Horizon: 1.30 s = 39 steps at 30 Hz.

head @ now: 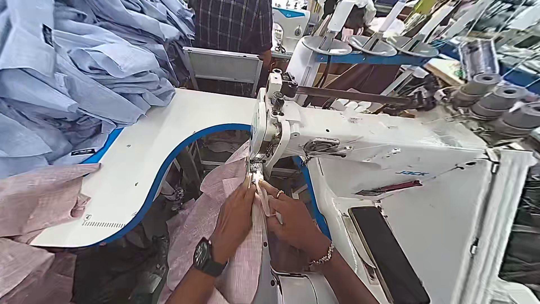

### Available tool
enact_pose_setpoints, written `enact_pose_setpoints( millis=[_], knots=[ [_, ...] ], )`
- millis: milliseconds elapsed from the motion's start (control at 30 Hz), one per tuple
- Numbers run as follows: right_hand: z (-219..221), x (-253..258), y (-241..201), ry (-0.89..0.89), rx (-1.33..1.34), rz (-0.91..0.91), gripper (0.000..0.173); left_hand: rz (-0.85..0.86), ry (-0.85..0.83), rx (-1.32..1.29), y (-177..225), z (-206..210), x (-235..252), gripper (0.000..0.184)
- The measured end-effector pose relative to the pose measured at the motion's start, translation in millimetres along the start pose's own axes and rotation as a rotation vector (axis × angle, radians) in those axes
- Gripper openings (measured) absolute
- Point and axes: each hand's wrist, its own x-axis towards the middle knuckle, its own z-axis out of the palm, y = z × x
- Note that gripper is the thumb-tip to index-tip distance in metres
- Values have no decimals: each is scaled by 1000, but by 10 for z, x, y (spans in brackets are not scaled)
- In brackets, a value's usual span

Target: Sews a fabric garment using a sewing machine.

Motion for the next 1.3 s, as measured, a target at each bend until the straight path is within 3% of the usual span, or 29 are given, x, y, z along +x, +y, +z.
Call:
enact_pose_setpoints(
  millis=[133,267,367,500,633,700,867,1000,1200,1300],
  knots=[
    [8,-17,-9,14,-59,-24,15,-150,-76,-73,84,-7,-201,47],
    [29,-20,-8,36,-83,-58,14,-212,-54,-132,-8,18,-6,47],
    [31,-34,-3,42,-28,-65,16,-119,48,-89,-61,43,0,39],
    [9,-40,-15,31,-30,-63,16,-16,52,68,-24,30,-86,29],
    [11,-18,-35,33,-100,-68,15,37,42,71,-3,53,-59,39],
    [58,6,-27,38,1,-40,14,58,79,4,-27,86,-59,40],
    [261,171,-14,68,622,144,13,82,154,-252,-103,119,-44,41],
    [364,173,-140,264,351,137,14,79,130,-251,-99,97,22,35],
    [314,170,-54,219,564,243,14,50,162,-260,-73,151,56,32],
    [392,145,-115,315,374,187,13,27,171,-274,-84,166,62,33]
  ],
)
